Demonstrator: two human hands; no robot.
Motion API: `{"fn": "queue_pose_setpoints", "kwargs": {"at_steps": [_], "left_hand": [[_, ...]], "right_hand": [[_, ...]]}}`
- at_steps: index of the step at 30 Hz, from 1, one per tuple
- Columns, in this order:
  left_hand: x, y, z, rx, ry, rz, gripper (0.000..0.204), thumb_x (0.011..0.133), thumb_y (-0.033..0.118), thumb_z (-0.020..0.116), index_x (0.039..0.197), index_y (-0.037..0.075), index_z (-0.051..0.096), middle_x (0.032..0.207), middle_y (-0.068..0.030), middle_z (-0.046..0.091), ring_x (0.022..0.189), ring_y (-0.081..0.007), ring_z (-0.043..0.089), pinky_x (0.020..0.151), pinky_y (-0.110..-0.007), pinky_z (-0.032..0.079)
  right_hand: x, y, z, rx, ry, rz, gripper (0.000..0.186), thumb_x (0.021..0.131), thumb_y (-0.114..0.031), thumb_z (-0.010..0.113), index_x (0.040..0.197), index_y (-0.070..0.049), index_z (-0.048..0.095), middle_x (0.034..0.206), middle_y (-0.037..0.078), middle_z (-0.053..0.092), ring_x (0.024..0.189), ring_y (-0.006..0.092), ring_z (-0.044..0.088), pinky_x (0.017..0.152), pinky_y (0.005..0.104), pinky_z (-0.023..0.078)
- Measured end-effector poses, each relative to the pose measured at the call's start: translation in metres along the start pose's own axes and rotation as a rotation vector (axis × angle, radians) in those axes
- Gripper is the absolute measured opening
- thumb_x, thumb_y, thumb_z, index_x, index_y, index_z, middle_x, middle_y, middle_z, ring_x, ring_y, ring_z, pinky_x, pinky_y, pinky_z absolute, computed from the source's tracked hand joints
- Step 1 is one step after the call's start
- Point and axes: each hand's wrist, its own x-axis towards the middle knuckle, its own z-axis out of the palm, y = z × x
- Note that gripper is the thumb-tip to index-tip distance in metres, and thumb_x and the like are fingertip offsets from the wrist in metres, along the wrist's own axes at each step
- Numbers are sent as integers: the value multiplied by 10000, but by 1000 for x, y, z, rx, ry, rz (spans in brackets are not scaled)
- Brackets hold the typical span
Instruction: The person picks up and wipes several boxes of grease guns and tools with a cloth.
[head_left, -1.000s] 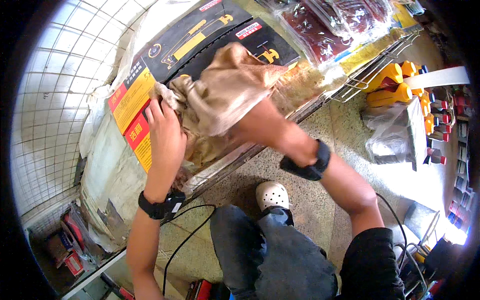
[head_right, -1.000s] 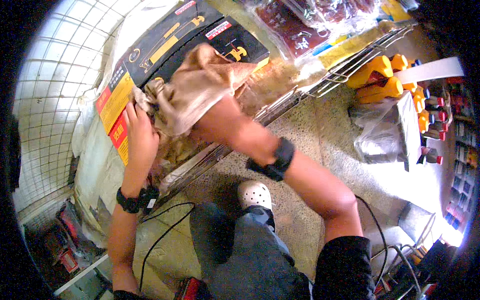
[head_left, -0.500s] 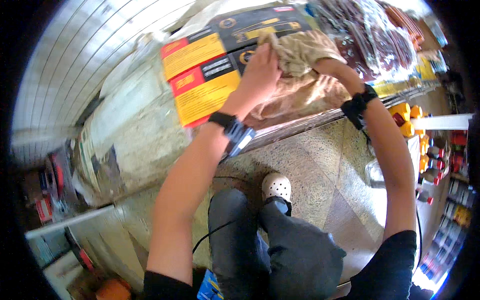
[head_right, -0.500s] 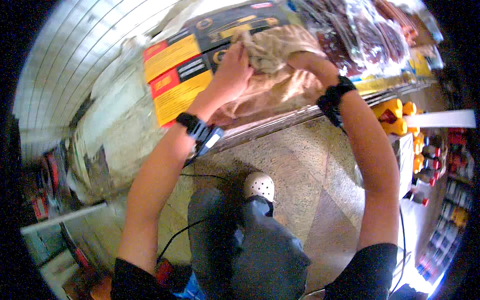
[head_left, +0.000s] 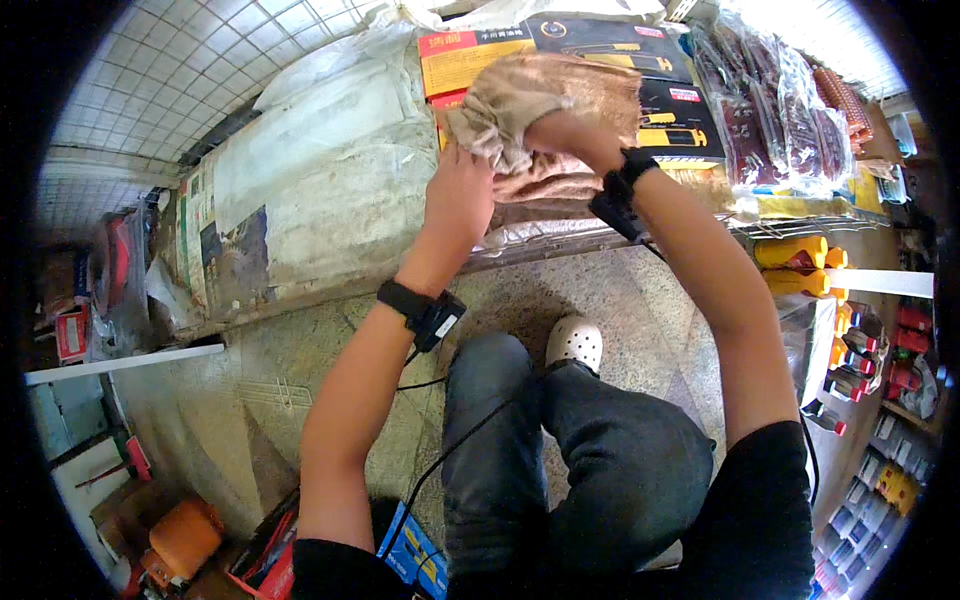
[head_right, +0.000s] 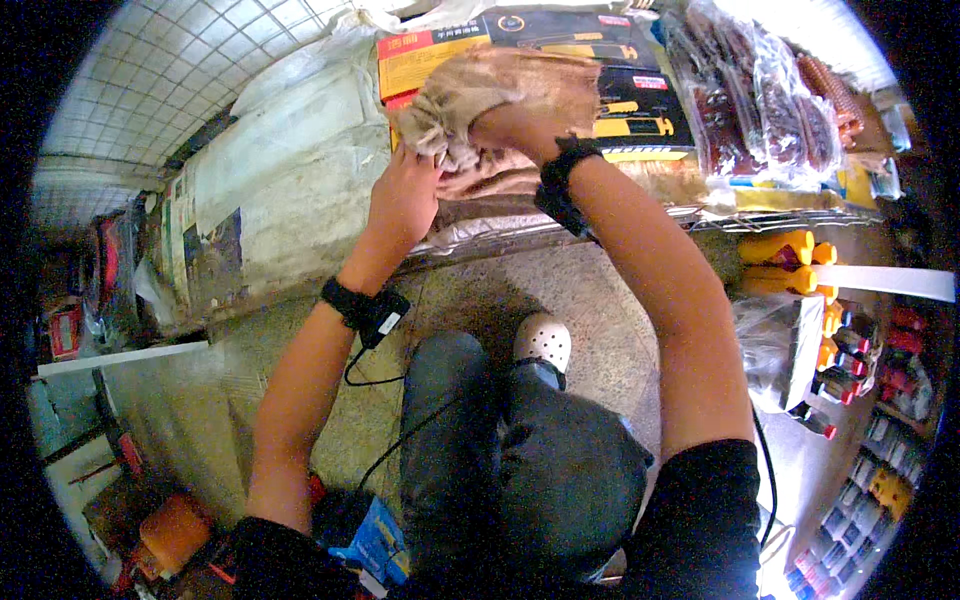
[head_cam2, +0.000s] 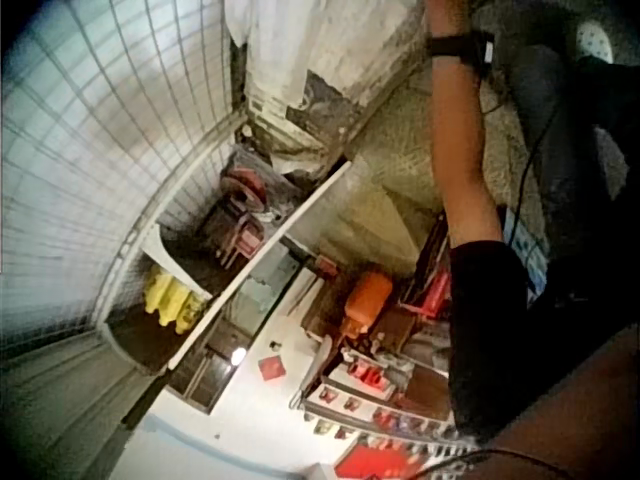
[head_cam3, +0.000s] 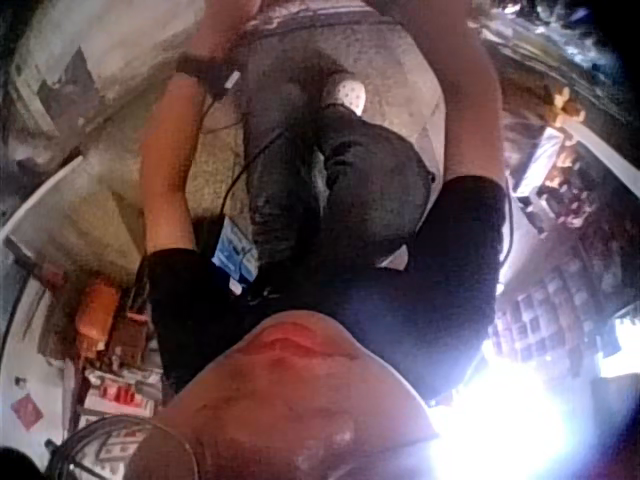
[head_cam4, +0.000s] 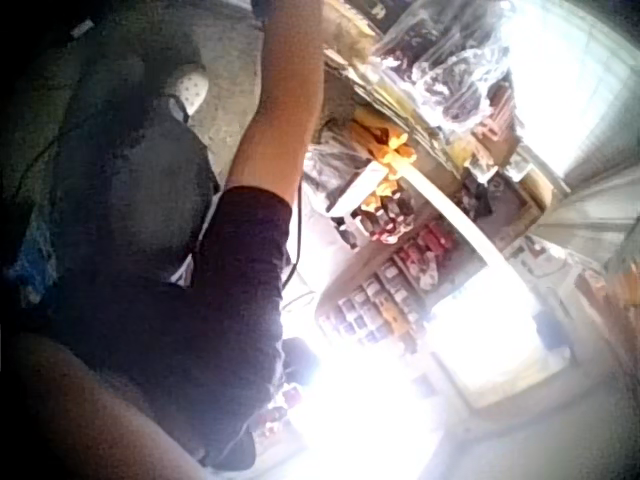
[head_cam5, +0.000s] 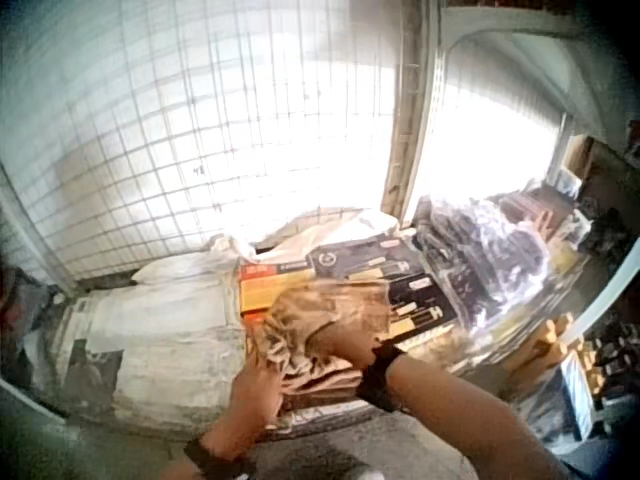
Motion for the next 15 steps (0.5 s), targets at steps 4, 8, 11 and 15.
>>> {"fn": "queue_pose_setpoints", "kwargs": {"at_steps": [4,8,11,15], "left_hand": [[-3,-4,-8,-24,-11,-46,392,721,52,538,1096,-57,503,1169,-276,456,1075,-401,465,844,-409,475],[20,-4,14,55,-9,-79,471,828,206,510,1166,-116,446,1245,-353,375,1137,-435,419,982,-420,356],[50,-14,34,146,57,-204,526,879,316,465,1151,-134,460,1262,-371,357,1197,-434,368,1023,-444,277],[72,-34,53,193,140,-290,569,894,360,434,1216,-109,420,1315,-339,324,1286,-413,248,1066,-442,192]], "right_hand": [[-6,1,-5,0,30,2,313,814,-235,479,1010,-35,617,1072,139,607,978,259,569,826,343,447],[-18,60,-18,-92,61,245,313,813,-236,476,1007,-37,620,1079,137,605,994,256,566,834,343,446],[-13,108,-17,-155,72,432,314,812,-237,475,1005,-39,622,1085,136,604,1006,255,563,839,343,445],[14,128,-12,-200,97,441,289,792,-212,493,982,-42,630,1069,124,612,1000,251,566,832,343,447]]}}
